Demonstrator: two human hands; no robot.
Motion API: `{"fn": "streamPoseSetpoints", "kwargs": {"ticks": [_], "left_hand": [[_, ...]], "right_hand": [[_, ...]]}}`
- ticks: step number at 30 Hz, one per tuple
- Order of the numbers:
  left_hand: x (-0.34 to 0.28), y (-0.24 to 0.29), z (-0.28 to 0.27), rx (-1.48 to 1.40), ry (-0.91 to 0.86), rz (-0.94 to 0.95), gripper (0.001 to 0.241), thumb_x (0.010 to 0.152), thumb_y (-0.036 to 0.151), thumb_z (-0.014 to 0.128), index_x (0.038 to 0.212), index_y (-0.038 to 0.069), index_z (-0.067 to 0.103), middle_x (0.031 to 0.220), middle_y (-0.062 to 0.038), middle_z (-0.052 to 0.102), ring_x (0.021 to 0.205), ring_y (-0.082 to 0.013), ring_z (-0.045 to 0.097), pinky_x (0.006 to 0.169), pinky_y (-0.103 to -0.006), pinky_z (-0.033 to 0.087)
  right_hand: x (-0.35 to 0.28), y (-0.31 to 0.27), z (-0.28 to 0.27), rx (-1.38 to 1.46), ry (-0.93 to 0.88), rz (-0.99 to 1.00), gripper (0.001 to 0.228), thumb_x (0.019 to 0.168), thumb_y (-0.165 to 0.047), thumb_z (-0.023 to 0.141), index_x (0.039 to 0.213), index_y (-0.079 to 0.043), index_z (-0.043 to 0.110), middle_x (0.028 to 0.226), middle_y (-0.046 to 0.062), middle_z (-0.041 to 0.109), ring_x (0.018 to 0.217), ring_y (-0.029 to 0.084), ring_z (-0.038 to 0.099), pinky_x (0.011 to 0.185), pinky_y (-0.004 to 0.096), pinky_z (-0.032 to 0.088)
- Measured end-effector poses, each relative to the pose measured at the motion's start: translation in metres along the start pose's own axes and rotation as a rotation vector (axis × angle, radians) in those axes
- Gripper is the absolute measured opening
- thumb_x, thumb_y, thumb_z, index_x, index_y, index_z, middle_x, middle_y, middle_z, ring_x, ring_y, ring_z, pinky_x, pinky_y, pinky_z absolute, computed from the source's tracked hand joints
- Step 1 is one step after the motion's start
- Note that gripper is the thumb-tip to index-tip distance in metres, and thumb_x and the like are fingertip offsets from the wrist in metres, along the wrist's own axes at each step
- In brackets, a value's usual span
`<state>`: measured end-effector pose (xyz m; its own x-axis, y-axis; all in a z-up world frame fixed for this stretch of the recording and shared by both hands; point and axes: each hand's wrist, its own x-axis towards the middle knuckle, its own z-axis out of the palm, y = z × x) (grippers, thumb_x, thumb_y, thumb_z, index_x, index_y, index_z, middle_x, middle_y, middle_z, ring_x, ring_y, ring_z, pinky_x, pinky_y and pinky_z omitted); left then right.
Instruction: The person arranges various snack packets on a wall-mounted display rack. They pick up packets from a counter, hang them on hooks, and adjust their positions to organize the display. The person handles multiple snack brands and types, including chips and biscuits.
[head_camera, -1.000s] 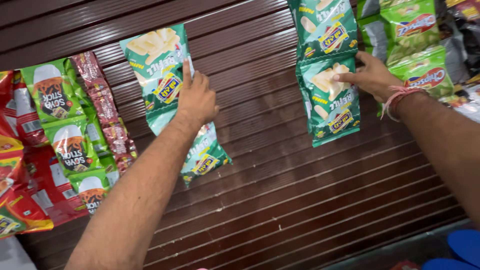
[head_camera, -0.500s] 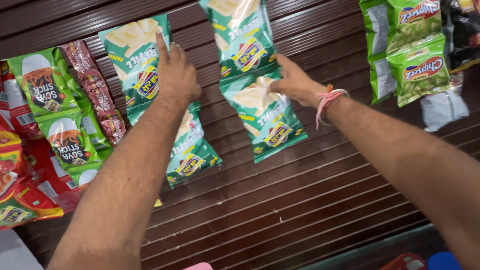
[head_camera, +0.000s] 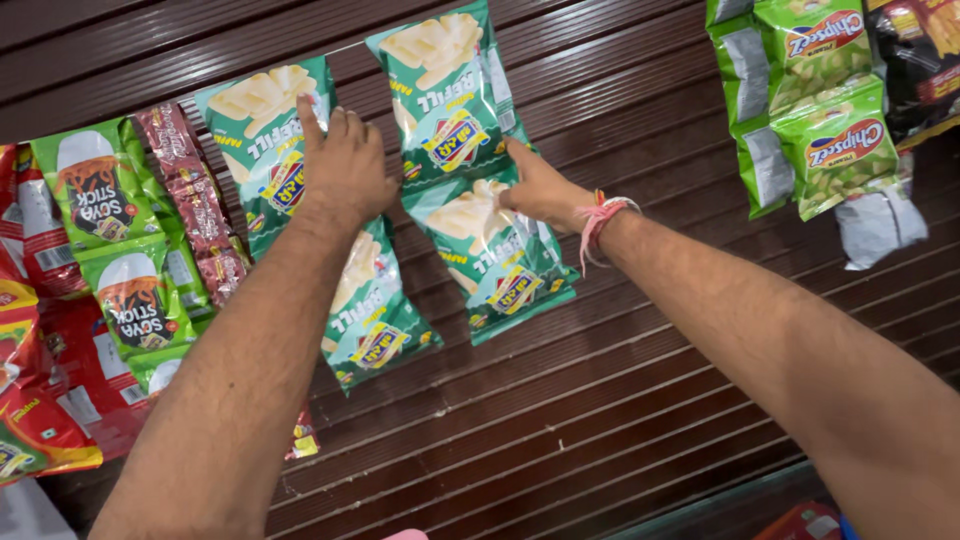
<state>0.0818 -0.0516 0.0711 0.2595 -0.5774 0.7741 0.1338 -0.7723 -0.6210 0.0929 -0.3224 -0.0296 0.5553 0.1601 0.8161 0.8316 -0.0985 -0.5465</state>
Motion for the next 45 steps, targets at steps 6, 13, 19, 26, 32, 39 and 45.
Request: {"fn": "streamPoseSetpoints", "kwargs": {"ticks": [6,13,19,26,32,39,45], "left_hand": [[-0.010,0.001,0.000,0.006,0.136,0.046,0.047,0.088,0.024,0.059,0.126,-0.003,0.065,0.139,-0.024,0.061,0.138,-0.0356,0.051,0.121,-0.0705,0.005],[-0.071,0.010,-0.048,-0.201,0.257,0.031,0.066,0.078,0.031,0.073,0.132,-0.005,0.062,0.140,-0.025,0.057,0.135,-0.0386,0.049,0.118,-0.0696,0.012],[-0.160,0.079,-0.127,-0.477,0.096,-0.053,0.064,0.077,0.032,0.076,0.133,0.003,0.060,0.146,-0.023,0.050,0.140,-0.0370,0.045,0.116,-0.0710,0.018],[-0.225,0.146,-0.251,-0.888,-0.009,-0.020,0.080,0.075,0.040,0.079,0.139,0.001,0.051,0.145,-0.029,0.046,0.137,-0.0409,0.041,0.110,-0.0727,0.015],[-0.255,0.172,-0.342,-1.174,-0.052,0.030,0.075,0.075,0.031,0.078,0.135,-0.005,0.050,0.145,-0.033,0.045,0.141,-0.0435,0.040,0.116,-0.0690,0.017],[-0.282,0.197,-0.404,-1.277,-0.048,0.124,0.078,0.069,0.031,0.081,0.133,-0.003,0.054,0.148,-0.035,0.040,0.145,-0.0476,0.034,0.114,-0.0689,0.015],[-0.294,0.223,-0.415,-1.229,-0.049,0.145,0.081,0.066,0.035,0.082,0.134,0.001,0.057,0.149,-0.033,0.040,0.146,-0.0448,0.034,0.110,-0.0731,0.013]], "right_hand": [[0.005,-0.010,0.009,-0.098,-0.034,0.011,0.093,0.073,0.008,0.067,0.156,0.002,0.028,0.141,0.018,0.059,0.129,0.026,0.057,0.108,0.031,0.046],[-0.035,-0.027,0.004,-0.184,-0.025,-0.018,0.097,0.074,0.001,0.074,0.157,-0.002,0.025,0.138,0.019,0.058,0.122,0.027,0.060,0.099,0.036,0.053],[-0.125,-0.065,0.020,-0.569,0.088,0.025,0.097,0.078,-0.014,0.080,0.158,-0.010,0.025,0.124,0.021,0.057,0.100,0.032,0.065,0.087,0.042,0.056],[-0.245,-0.141,0.048,-0.649,-0.037,-0.300,0.089,0.076,-0.005,0.075,0.155,-0.004,0.034,0.128,0.025,0.057,0.119,0.043,0.057,0.101,0.048,0.047],[-0.326,-0.218,0.054,-0.560,-0.089,-0.228,0.081,0.071,0.007,0.064,0.148,-0.007,0.047,0.130,0.021,0.058,0.122,0.041,0.057,0.104,0.044,0.048],[-0.400,-0.282,0.048,-0.579,-0.035,-0.125,0.075,0.068,0.008,0.064,0.141,-0.009,0.054,0.133,0.017,0.057,0.128,0.038,0.056,0.105,0.042,0.048],[-0.433,-0.303,0.032,-0.761,-0.048,-0.030,0.088,0.060,0.002,0.070,0.145,-0.010,0.050,0.145,0.019,0.051,0.132,0.041,0.049,0.106,0.050,0.039]]}}
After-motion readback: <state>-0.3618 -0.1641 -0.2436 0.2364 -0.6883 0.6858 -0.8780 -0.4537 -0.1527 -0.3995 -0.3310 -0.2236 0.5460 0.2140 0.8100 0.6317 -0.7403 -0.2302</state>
